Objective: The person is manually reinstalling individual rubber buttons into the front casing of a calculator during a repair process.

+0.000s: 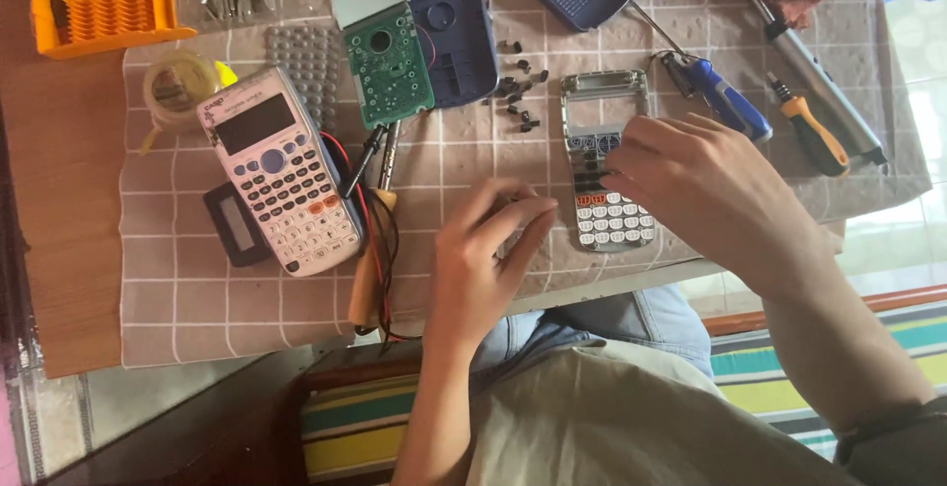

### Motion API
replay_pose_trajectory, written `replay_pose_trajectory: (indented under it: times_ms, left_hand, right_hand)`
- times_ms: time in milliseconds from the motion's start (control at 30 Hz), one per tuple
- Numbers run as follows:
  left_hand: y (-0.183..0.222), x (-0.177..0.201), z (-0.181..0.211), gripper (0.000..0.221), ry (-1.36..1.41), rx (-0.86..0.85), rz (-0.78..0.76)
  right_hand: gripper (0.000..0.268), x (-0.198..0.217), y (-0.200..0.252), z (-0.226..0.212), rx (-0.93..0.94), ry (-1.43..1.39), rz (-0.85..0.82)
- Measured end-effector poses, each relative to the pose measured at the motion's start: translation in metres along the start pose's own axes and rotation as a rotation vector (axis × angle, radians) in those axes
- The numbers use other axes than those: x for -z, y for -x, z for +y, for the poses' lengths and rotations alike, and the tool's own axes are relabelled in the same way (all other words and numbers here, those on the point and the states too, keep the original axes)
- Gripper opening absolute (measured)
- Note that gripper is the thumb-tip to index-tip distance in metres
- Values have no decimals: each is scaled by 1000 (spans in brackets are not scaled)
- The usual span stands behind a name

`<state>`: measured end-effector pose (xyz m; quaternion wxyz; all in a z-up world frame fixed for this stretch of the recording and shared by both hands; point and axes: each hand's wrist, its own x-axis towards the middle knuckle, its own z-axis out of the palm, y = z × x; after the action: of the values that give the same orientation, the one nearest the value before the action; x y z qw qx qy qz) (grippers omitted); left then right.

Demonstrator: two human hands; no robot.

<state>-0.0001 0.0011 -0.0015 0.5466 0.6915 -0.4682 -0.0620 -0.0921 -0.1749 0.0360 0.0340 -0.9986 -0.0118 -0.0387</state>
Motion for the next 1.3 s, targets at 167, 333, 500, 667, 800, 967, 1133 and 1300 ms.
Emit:
replay_pose_trajectory:
  times_ms: [167, 333, 500, 667, 800, 967, 1133, 1300]
  left_hand:
    - [-1, 1, 2, 8, -9, 15, -3]
    - [5, -8, -10, 10, -49, -10, 50]
    - [5, -5, -6, 22, -97, 30, 226]
    - [2, -3, 0, 21, -89, 56, 297]
    - [3, -3, -2, 20, -96, 54, 282]
    - [3, -3, -1, 17, -106, 50, 273]
    - [3, -2, 3, 18, -91, 36, 316]
    - [6, -4, 0, 21, -72, 67, 385]
  right_hand:
    - [5, 7, 1, 5, 24, -15, -14]
    - [3, 11, 8, 11, 14, -281, 32]
    - [16, 1, 11, 11, 82, -300, 29]
    - [14, 0, 13, 11, 65, -293, 16]
    - [16, -1, 14, 12, 83, -288, 28]
    - [15, 0, 15, 10, 87, -311, 43]
    - [13, 1, 13, 4, 82, -271, 69]
    - [11, -1, -8, -30, 208, -227, 213]
